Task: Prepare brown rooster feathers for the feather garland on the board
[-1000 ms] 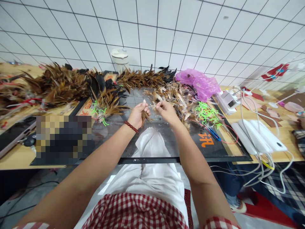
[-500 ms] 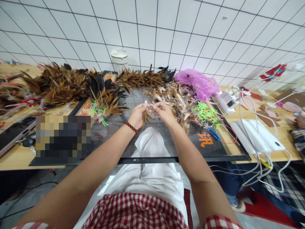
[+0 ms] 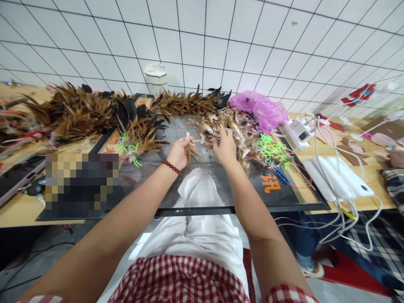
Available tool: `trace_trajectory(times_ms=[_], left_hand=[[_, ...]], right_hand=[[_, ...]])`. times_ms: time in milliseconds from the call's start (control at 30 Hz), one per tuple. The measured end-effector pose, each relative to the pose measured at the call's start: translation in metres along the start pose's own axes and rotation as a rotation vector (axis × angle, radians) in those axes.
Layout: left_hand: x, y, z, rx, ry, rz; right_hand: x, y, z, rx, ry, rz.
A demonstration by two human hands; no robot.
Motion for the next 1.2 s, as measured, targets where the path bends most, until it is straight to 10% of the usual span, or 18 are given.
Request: trace_trajectory(times_ms=[333, 633, 1200], left_hand=[[-0.003, 0.003, 0.001, 0.017, 0.009, -0.005], [-0.001, -0.001, 0.003, 0.003, -0.016, -0.010], [-0.002, -0.009, 0.006, -0.130, -0.074, 0.201]], right_hand=[[0.007, -0.018, 0.012, 0.360, 0.064, 0.132], [0.006, -0.028, 0.025, -0.474, 0.057, 0.121], [0.006, -0.031, 0.025, -0.544, 0.011, 0.204]])
Point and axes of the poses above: each hand's wrist, its own x-axis away from the middle knuckle, its own y-axis out of the back of the hand, z = x × y, the point moved 6 cm from there along -x, towards the middle knuckle, and after that the axes turned 9 degrees about z, right-handed, at the moved point
